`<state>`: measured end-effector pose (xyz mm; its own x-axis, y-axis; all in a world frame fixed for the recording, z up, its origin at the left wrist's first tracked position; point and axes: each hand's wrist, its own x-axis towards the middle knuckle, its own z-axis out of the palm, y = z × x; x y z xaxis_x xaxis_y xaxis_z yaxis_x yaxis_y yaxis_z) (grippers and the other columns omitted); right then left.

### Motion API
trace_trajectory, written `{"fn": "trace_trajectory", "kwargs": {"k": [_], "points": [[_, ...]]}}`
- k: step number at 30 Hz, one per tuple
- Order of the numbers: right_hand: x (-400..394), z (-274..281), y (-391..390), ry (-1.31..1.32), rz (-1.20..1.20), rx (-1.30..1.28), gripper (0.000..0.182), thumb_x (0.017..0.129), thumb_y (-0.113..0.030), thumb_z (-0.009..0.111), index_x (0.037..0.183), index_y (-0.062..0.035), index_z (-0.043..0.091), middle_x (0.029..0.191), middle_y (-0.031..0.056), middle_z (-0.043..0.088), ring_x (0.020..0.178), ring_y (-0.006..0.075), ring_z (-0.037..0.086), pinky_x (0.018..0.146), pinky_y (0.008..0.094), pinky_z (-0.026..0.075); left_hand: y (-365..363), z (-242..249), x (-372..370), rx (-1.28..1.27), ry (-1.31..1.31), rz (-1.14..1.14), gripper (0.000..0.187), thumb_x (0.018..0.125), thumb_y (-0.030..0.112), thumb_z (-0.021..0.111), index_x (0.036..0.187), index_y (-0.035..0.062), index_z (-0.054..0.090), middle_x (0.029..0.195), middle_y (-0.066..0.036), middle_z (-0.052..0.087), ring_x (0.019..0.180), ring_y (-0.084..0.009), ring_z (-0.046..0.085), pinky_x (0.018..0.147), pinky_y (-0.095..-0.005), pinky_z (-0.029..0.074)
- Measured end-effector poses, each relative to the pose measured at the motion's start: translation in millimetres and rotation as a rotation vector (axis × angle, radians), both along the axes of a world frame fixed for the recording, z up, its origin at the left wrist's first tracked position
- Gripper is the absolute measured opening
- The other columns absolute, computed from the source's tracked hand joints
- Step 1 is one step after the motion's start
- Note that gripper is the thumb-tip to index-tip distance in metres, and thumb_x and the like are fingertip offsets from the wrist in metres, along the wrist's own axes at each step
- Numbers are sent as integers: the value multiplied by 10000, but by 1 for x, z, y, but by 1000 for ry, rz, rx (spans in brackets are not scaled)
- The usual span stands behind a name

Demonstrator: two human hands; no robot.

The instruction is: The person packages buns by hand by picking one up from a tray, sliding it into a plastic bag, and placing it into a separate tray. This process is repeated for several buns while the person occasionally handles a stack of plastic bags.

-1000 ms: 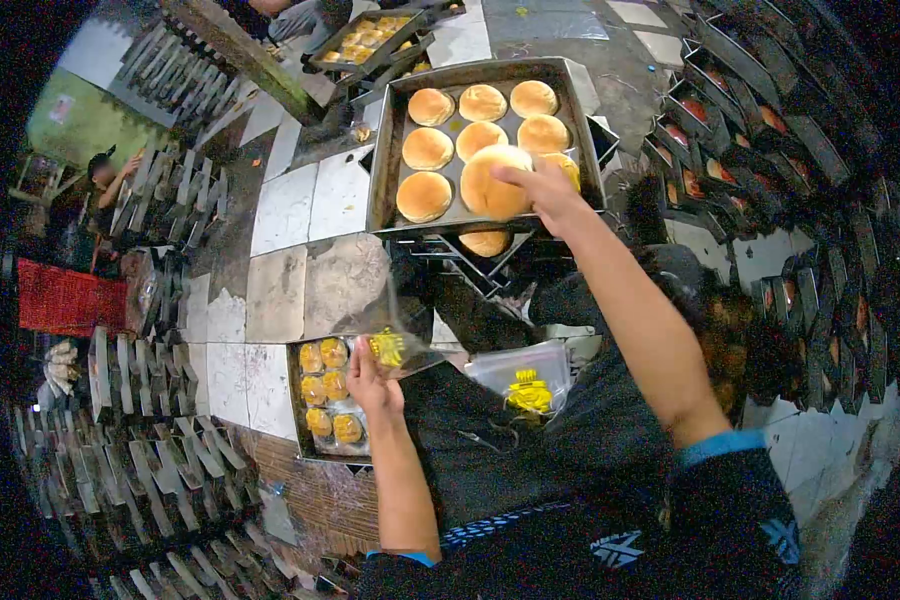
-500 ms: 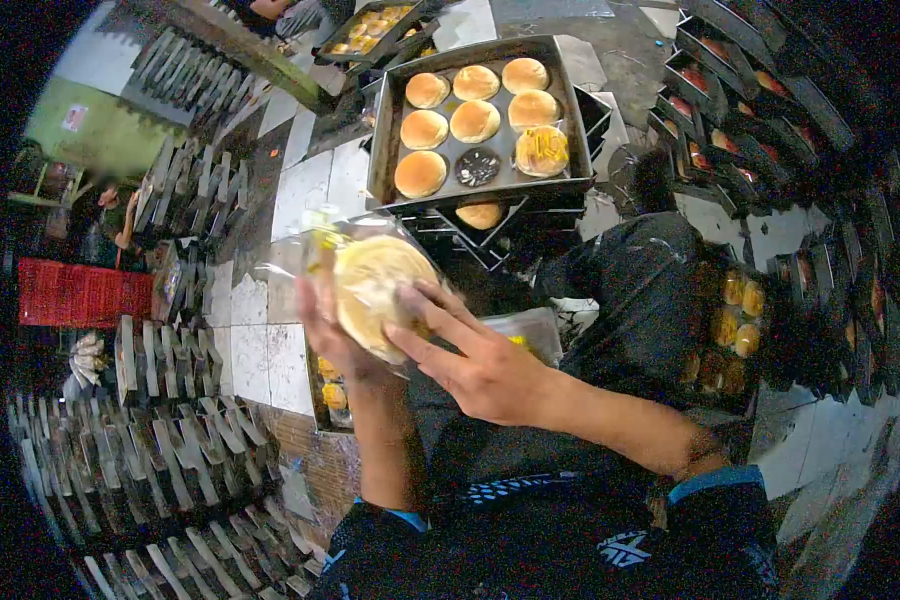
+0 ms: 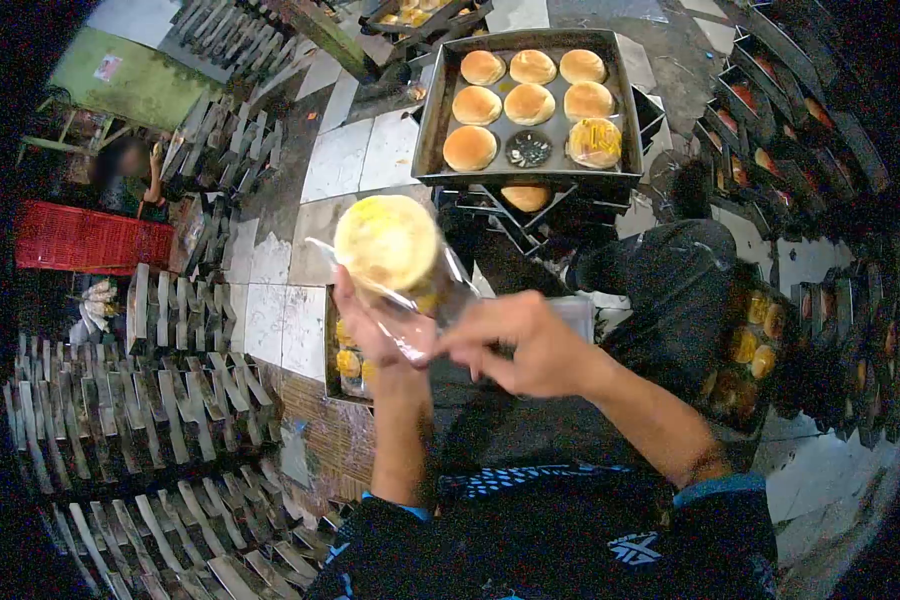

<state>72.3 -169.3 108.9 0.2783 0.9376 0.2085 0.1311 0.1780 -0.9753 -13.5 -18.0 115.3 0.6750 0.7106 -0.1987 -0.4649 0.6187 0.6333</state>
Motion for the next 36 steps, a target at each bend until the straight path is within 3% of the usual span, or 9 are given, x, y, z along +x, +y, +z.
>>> {"fn": "trace_trajectory", "kwargs": {"k": [6,10,12,14,18,21,23,31,36], "points": [[-9,25,17,-285,60,147,135,813,-101,705,821,-10,606,784,143,608,811,325,632,696,419,495,17,-19,2,-18,87,-184,586,953,455,486,1364,37,454,1289,-174,577,1147,-301,583,898,-498,515],[18,30,-7,327,990,318,98,858,-115,680,844,-24,649,817,95,639,792,262,644,659,363,507,53,-22,-12,-167,-178,-248,635,920,520,444,1381,83,452,1275,-206,572,1083,-380,594,788,-532,538],[27,-12,-3,-90,349,-204,127,844,-124,696,938,-41,687,879,120,657,866,284,647,784,355,515,50,-27,-22,-301,-150,-257,670,914,541,403,1397,78,440,1321,-207,542,1111,-403,578,825,-555,523],[8,-36,16,-606,-648,-40,190,780,-120,737,961,-76,702,915,100,655,941,314,627,825,388,508,34,-34,-20,-303,-17,-226,668,919,526,411,1409,72,432,1354,-207,519,1134,-403,572,860,-537,528],[5,-12,20,-619,-633,327,164,709,-120,794,854,-81,728,839,71,626,824,253,589,784,357,496,-13,-51,-35,-482,-133,-500,657,976,557,391,1410,64,412,1319,-143,553,1169,-287,564,934,-430,498],[3,-27,28,-352,-709,259,141,749,-92,780,881,-58,742,790,77,619,726,203,583,687,309,488,-43,-76,-18,393,432,173,465,1029,407,435,1286,26,505,1179,-98,597,1006,-178,604,884,-325,487],[1,-38,32,239,-680,94,130,791,-92,767,901,-26,747,781,83,627,667,156,575,612,275,467,-23,-85,-35,638,392,192,371,1019,327,484,1208,15,549,1127,-95,615,970,-168,608,861,-307,488],[16,-28,54,-558,-593,476,129,781,-56,762,906,-37,736,852,111,630,698,217,617,604,301,488,46,-59,-84,1748,498,703,71,869,74,685,931,48,661,902,-102,635,777,-232,617,684,-311,506],[1,-105,82,-87,-426,101,84,802,-55,751,846,-9,697,842,116,633,697,206,633,619,305,510,60,-121,-104,1547,782,561,206,770,-45,697,954,42,725,867,-98,609,734,-233,600,619,-297,482]]}}
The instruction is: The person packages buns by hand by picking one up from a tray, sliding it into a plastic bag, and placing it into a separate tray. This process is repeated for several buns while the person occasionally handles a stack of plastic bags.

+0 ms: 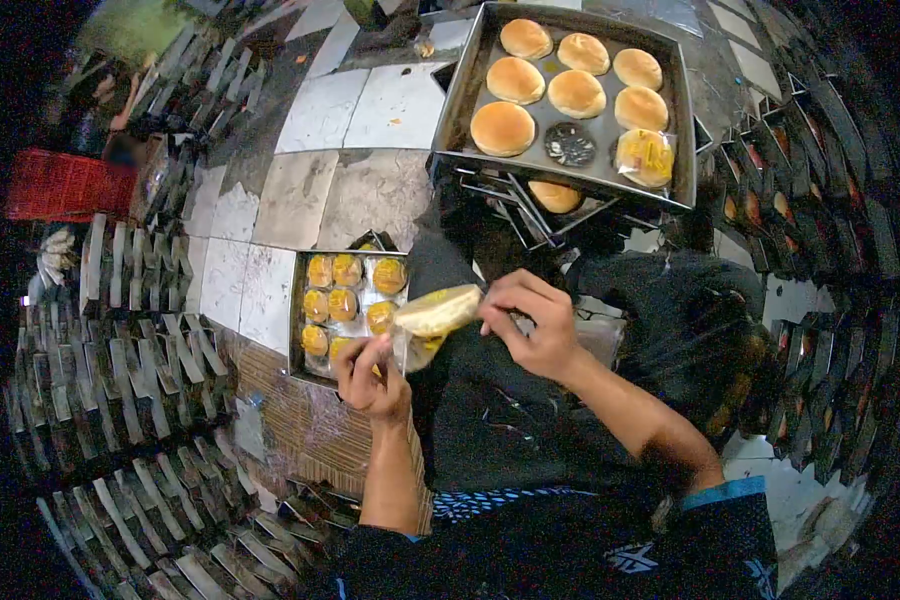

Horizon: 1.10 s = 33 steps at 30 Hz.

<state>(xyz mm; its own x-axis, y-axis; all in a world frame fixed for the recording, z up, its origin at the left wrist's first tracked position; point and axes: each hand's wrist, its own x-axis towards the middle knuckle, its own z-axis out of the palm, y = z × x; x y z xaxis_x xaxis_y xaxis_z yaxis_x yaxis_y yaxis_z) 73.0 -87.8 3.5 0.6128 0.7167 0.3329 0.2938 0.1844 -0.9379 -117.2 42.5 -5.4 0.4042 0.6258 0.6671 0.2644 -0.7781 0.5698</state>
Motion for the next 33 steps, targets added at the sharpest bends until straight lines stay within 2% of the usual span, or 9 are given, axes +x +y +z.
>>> {"fn": "trace_trajectory", "kwargs": {"k": [8,10,12,16,20,25,28,30,33], "points": [[4,3,69,-402,-106,73,127,791,-100,759,738,-30,667,737,116,583,604,222,550,540,310,423,11,3,54,-100,-106,-44,73,821,2,704,892,9,718,774,-85,637,681,-186,607,601,-284,485],[19,-7,94,5,-392,-14,216,838,-111,723,691,-1,609,692,119,574,581,221,529,530,319,403,28,-4,59,-558,-254,165,135,916,125,664,868,-1,681,747,-26,614,631,-103,498,544,-257,390],[13,-8,75,-113,-477,-123,268,907,-117,660,683,5,577,642,118,557,549,199,505,529,339,394,28,3,40,-781,-235,44,182,945,139,645,835,-4,670,645,22,544,565,-45,422,514,-210,308],[-45,-32,-2,106,-289,-556,296,933,-155,608,702,28,577,639,169,545,546,245,525,530,365,400,-21,-13,-31,-1045,-69,71,115,888,88,697,847,-19,705,735,-44,637,601,-89,527,547,-234,406],[-37,-29,-38,-40,87,-915,224,902,-135,602,735,-3,674,688,221,618,630,335,625,573,428,450,-56,-3,-44,-529,190,70,136,848,87,725,858,-45,694,806,-130,680,702,-193,623,623,-313,487],[0,35,-17,-205,-117,-428,135,790,-228,755,788,-93,742,747,120,686,674,284,652,636,404,484,-28,36,-26,-815,18,218,213,908,115,676,742,-13,635,637,9,563,527,-47,454,486,-205,320],[-11,46,18,-467,275,-404,619,701,-217,825,1266,-104,599,1168,111,668,1068,256,627,993,419,407,6,29,-3,-1052,-77,70,240,924,118,661,713,10,628,570,59,504,507,-18,401,475,-196,282],[-11,23,36,-509,326,-522,648,681,-159,809,1271,-60,560,1091,153,674,998,325,652,922,425,470,15,28,11,-1109,-45,-9,189,948,145,630,821,10,665,619,61,512,532,-5,389,487,-189,271],[30,17,33,-104,267,-397,624,700,-204,818,1235,-7,564,1056,191,675,931,317,676,826,394,529,23,31,25,-1091,-176,1,266,985,197,554,1153,2,622,786,46,537,587,-9,364,500,-173,257]]}}
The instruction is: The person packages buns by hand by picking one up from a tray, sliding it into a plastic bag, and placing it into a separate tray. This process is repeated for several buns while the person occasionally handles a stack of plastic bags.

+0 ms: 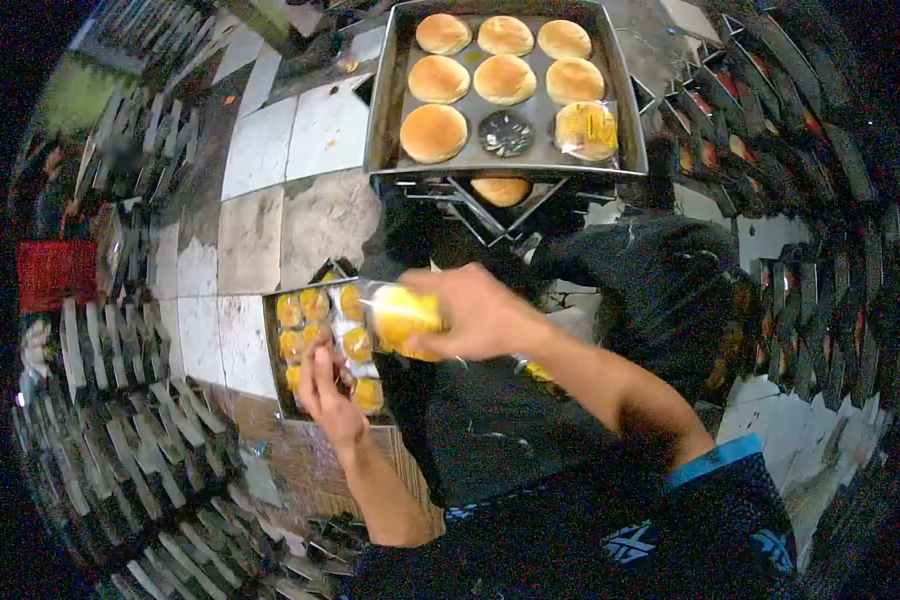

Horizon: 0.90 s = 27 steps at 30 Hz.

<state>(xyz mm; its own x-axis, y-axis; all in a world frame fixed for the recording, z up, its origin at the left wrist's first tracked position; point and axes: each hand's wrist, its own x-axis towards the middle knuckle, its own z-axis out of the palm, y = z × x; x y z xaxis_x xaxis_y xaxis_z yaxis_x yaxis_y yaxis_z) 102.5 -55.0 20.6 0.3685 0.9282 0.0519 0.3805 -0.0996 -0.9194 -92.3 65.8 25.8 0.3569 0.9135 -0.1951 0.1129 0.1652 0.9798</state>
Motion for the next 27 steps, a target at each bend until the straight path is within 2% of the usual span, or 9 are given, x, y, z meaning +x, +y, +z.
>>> {"fn": "trace_trajectory", "kwargs": {"k": [4,6,9,11,13,17,21,24,27], "points": [[74,-16,-17,656,-502,14,589,846,-305,764,1266,12,499,961,133,661,846,173,659,707,308,540,-3,-11,11,58,-1,-43,206,955,144,583,1098,3,628,840,25,552,719,-41,448,642,-184,368],[119,-26,-21,329,-744,9,416,918,-310,679,1165,11,588,1002,124,663,869,195,657,775,326,528,-26,4,43,130,1,-157,168,910,131,656,1027,12,635,861,12,579,782,-82,512,720,-219,423],[146,-22,-40,-738,-855,-195,231,935,-232,600,978,-20,681,844,169,661,794,321,649,771,413,511,-61,-2,82,449,34,-454,105,809,144,736,819,69,662,860,-89,617,817,-242,578,743,-333,464],[129,-21,-59,-716,-714,-148,191,920,-182,602,921,-9,683,843,166,667,800,315,655,752,395,514,-79,-29,100,621,185,-657,139,794,173,726,843,55,672,911,-124,623,966,-340,550,868,-427,434],[101,-25,-85,-488,-435,-50,71,824,-61,646,803,-6,685,796,145,674,764,292,665,711,374,520,-84,-65,91,640,376,-888,152,790,146,732,905,54,693,926,-161,647,949,-364,595,792,-419,474],[23,-14,-134,-157,-77,-197,152,769,-123,727,871,-14,692,803,151,664,781,332,661,702,388,519,-85,-64,82,521,237,-1017,144,832,149,703,927,41,710,844,-156,656,845,-362,629,722,-421,491],[-3,-22,-139,-206,-326,-125,107,802,-76,683,887,-11,692,824,160,662,771,337,655,704,393,519,-101,-62,89,653,330,-919,177,870,191,702,903,17,713,752,-137,672,673,-324,648,650,-366,520],[10,-8,-138,-394,-470,38,93,820,-50,664,899,-16,699,811,152,668,748,322,655,699,381,519,-98,-29,93,293,252,-843,174,823,164,760,894,12,714,874,-114,715,782,-180,679,750,-291,518],[31,36,-139,-282,-730,171,121,840,-53,678,949,-32,727,792,137,680,716,251,657,686,320,507,-70,-61,88,597,39,-951,207,845,153,743,1001,29,687,857,-63,695,777,-138,650,700,-288,517]]}}
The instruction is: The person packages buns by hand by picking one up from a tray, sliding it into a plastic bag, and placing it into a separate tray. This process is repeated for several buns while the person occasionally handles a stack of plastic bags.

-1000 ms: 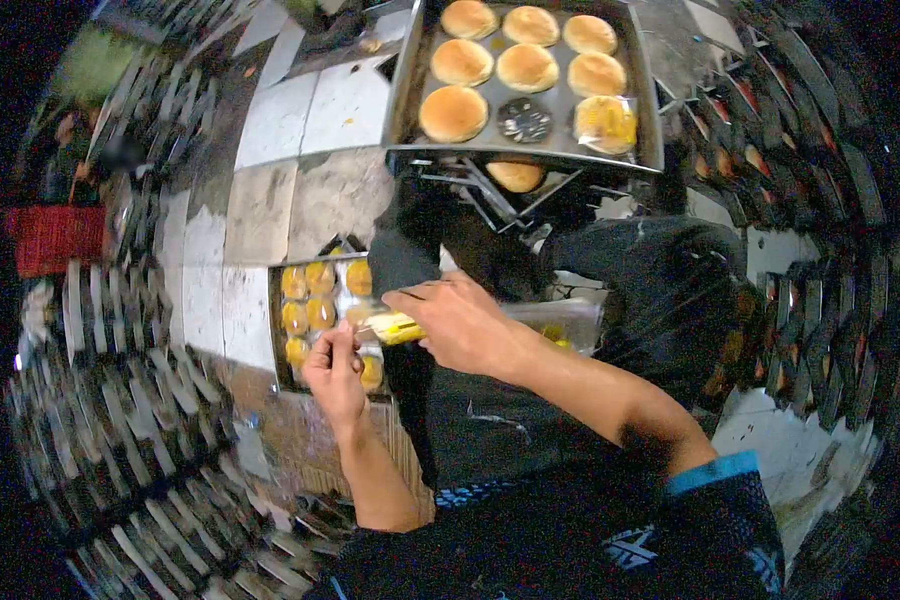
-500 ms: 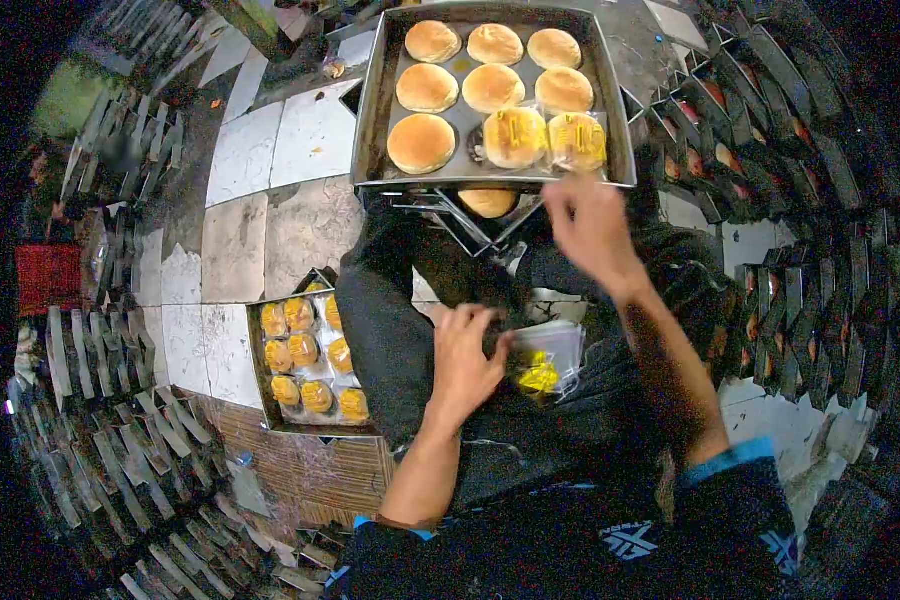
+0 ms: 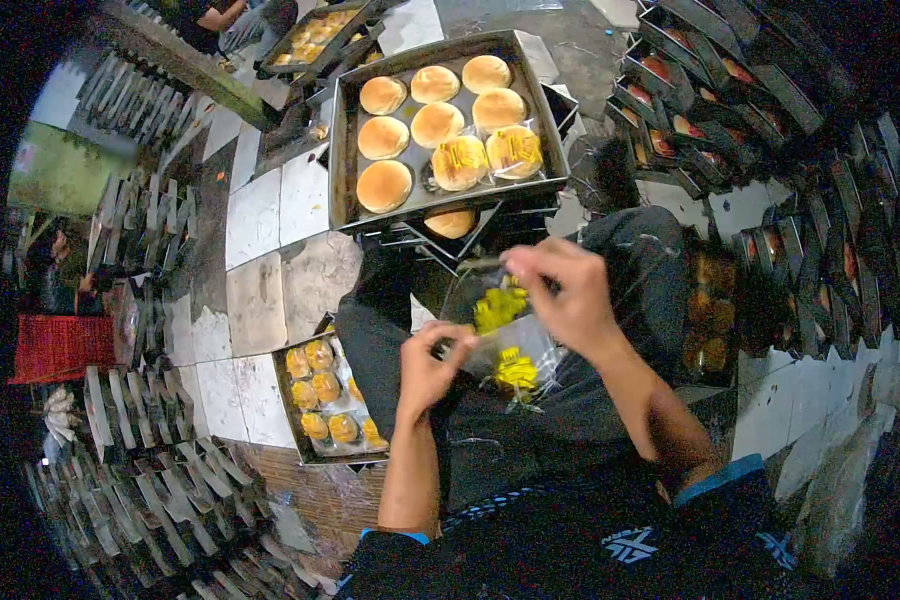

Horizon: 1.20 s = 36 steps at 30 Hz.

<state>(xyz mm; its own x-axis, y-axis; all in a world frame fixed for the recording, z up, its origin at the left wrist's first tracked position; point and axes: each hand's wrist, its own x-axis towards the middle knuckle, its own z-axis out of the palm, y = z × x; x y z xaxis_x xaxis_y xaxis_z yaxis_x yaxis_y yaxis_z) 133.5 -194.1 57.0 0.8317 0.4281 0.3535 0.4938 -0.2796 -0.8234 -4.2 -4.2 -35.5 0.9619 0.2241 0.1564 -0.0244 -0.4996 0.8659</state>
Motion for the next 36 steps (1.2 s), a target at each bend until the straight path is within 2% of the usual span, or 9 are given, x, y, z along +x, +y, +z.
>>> {"fn": "trace_trajectory", "kwargs": {"k": [4,9,12,16,22,24,28,32,36], "points": [[2,7,18,339,76,195,122,853,-39,694,963,-6,735,801,108,695,696,158,632,641,269,480,12,12,4,-1253,-59,462,110,922,134,681,955,30,693,858,-17,684,711,-84,606,626,-210,491],[-15,13,79,-42,254,112,103,822,-13,706,923,-2,716,807,104,688,718,219,656,672,301,515,53,9,-10,-1107,-248,939,113,885,132,727,854,50,654,849,-60,685,662,-111,616,559,-221,499],[35,-6,144,382,297,-133,219,904,-201,639,941,7,699,856,158,690,828,289,680,779,364,519,73,-13,-22,-1165,-374,1074,114,903,135,705,859,53,640,860,-60,675,727,-130,631,632,-251,528],[138,-101,256,-383,217,-257,500,917,-463,575,998,17,693,887,204,686,808,307,673,721,380,521,86,-26,-28,-1207,-527,921,137,948,108,634,993,-22,637,948,-85,676,811,-152,642,727,-310,555],[161,-78,315,34,406,-1076,652,835,-566,603,1063,44,632,962,305,642,944,394,643,810,470,505,88,-28,-26,-1168,-539,983,109,940,85,640,962,-21,651,976,-96,680,840,-138,634,773,-281,531],[155,-79,284,-529,443,-874,693,774,-521,697,1139,54,572,1093,301,609,1043,387,608,874,453,484,89,-34,-27,-1133,-564,863,154,972,109,594,1035,-24,639,1019,-85,672,926,-144,642,818,-301,548],[155,-63,209,-144,369,-544,664,793,-380,755,1234,48,503,1147,198,613,1102,301,595,903,417,478,87,-22,-17,-1183,-506,972,150,931,112,663,962,-34,655,976,-97,685,845,-142,637,762,-278,530],[124,-31,110,1067,426,362,381,889,-149,682,1182,62,560,1166,151,646,1051,220,652,913,363,540,83,-18,-14,-1026,-393,1002,164,943,141,657,971,-20,677,926,-71,692,792,-124,635,715,-258,528],[33,-11,72,1055,683,241,324,864,-119,726,1121,55,633,1012,97,708,888,128,663,805,297,549,59,-16,-1,-629,-167,955,159,945,121,651,995,-24,692,873,-51,682,759,-94,601,702,-235,501]]}}
